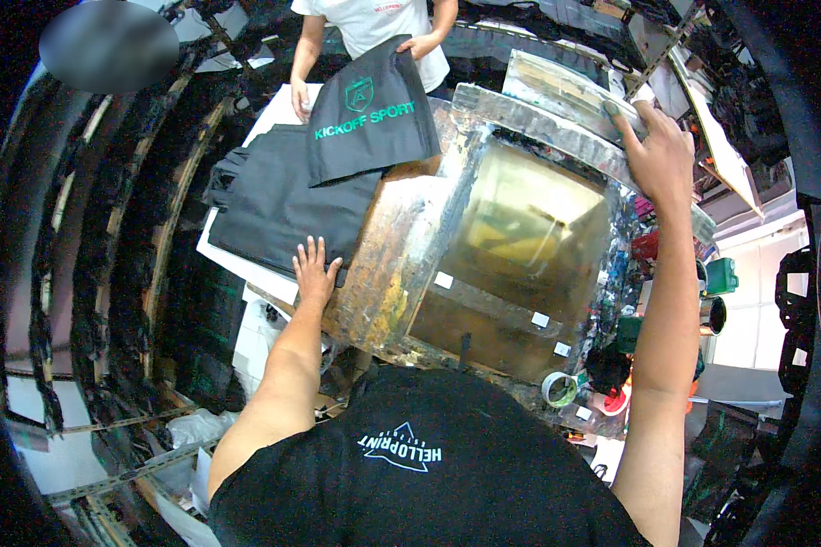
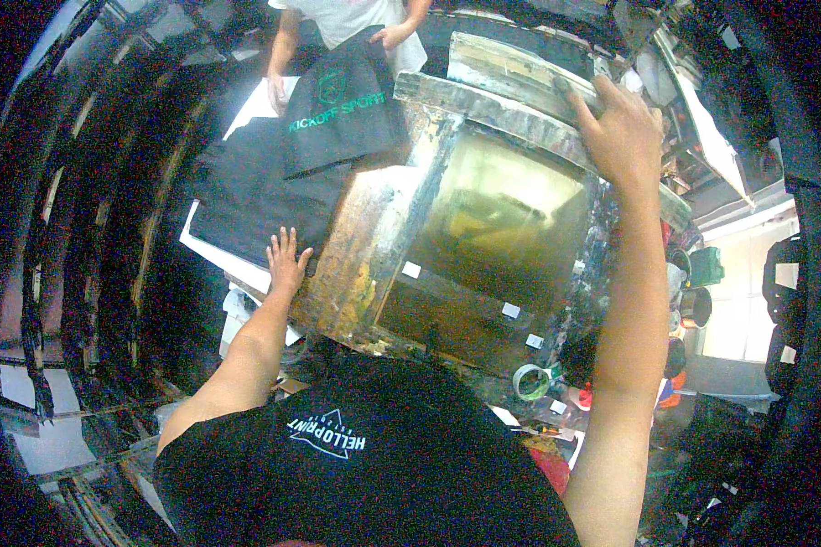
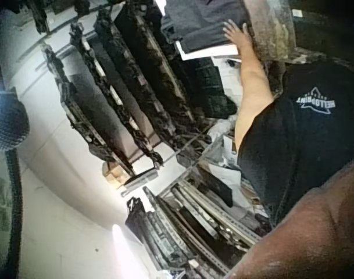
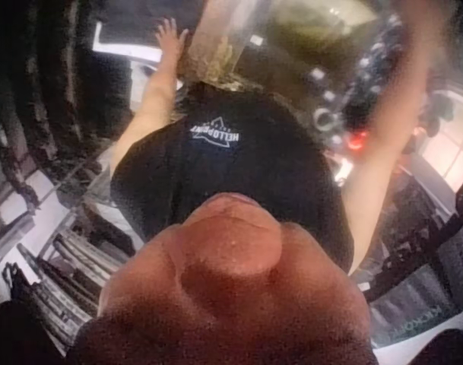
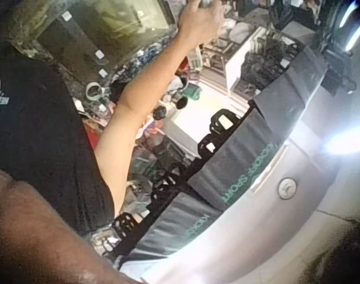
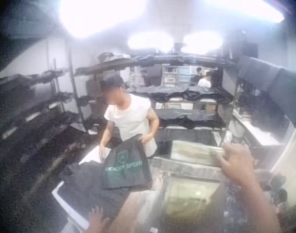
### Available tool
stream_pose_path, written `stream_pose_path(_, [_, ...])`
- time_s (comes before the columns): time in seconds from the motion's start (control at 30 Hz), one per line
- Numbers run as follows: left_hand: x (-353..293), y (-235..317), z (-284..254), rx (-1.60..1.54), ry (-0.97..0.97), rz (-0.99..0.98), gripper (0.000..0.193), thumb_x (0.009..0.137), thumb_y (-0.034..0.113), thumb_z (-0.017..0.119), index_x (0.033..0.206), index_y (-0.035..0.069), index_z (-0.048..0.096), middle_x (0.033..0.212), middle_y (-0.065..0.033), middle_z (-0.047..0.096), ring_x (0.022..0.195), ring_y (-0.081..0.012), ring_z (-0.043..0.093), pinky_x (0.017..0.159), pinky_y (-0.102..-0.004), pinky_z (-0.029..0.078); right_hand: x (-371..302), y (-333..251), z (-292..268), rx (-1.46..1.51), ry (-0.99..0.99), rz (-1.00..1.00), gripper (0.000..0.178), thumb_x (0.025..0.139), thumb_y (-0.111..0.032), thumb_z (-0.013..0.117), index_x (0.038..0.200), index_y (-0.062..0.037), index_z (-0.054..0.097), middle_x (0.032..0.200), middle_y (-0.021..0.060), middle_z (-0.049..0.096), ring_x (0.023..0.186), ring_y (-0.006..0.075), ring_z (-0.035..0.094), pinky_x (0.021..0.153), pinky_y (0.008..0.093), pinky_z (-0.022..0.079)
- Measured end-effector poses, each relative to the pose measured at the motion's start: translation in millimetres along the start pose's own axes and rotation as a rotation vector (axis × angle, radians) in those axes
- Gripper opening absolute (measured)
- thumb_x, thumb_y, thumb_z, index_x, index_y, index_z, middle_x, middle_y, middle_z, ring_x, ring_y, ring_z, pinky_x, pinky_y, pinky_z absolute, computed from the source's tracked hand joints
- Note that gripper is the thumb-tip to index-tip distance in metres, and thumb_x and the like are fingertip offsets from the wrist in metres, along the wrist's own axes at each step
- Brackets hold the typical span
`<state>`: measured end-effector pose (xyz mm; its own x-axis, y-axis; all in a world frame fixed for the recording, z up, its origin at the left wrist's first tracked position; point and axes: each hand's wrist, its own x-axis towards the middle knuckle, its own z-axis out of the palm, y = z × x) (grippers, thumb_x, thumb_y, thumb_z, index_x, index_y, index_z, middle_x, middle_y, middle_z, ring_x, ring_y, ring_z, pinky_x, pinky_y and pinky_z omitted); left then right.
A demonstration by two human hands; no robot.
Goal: The person is screen-printing logos onto black tote bags by placing a bag on the work surface, lowering a screen frame over it, and using a squeegee to spread green ink across the design.
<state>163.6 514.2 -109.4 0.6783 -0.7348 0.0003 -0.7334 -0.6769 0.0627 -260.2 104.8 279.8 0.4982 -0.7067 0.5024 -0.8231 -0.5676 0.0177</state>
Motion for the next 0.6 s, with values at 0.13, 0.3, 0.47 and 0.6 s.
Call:
stream_pose_path(0.13, [2.9,2.7,0.8,0.006,0.017,-0.026,0.058,0.108,0.048,0.042,0.161,0.023,0.036,0.169,-0.0076,0.029,0.153,-0.0380,0.028,0.125,-0.0551,0.022,-1.5,-2.6,-2.1,0.008,0.028,0.006,0.053,0.097,-0.057,0.056,0.119,-0.0100,0.068,0.112,0.0182,0.072,0.111,0.0376,0.066,0.100,0.0551,0.043])
stream_pose_path(0.3, [15.3,1.1,-11.6,-0.066,-0.006,-0.029,0.050,0.111,0.044,0.036,0.154,0.023,0.048,0.162,-0.0070,0.042,0.147,-0.0361,0.040,0.120,-0.0513,0.033,-4.1,-1.1,-0.2,0.036,0.113,-0.014,0.056,0.097,-0.059,0.055,0.119,-0.0090,0.068,0.111,0.0195,0.072,0.112,0.0379,0.065,0.100,0.0558,0.043])
stream_pose_path(0.47, [51.5,-18.3,-76.1,-0.348,-0.120,0.031,0.055,0.109,0.048,0.037,0.146,0.012,0.057,0.148,-0.0179,0.055,0.136,-0.0407,0.052,0.112,-0.0488,0.042,-6.2,-5.3,-2.8,0.052,0.069,-0.006,0.058,0.097,-0.060,0.054,0.119,-0.0083,0.069,0.111,0.0183,0.071,0.111,0.0361,0.066,0.098,0.0529,0.044])
stream_pose_path(0.6, [66.4,47.8,-119.2,-0.270,-0.267,0.202,0.057,0.109,0.048,0.038,0.143,0.008,0.058,0.147,-0.0184,0.056,0.131,-0.0412,0.056,0.111,-0.0523,0.042,-10.8,-1.2,-2.3,0.031,0.115,-0.012,0.057,0.097,-0.062,0.053,0.113,-0.0102,0.069,0.103,0.0155,0.072,0.106,0.0351,0.068,0.094,0.0541,0.046])
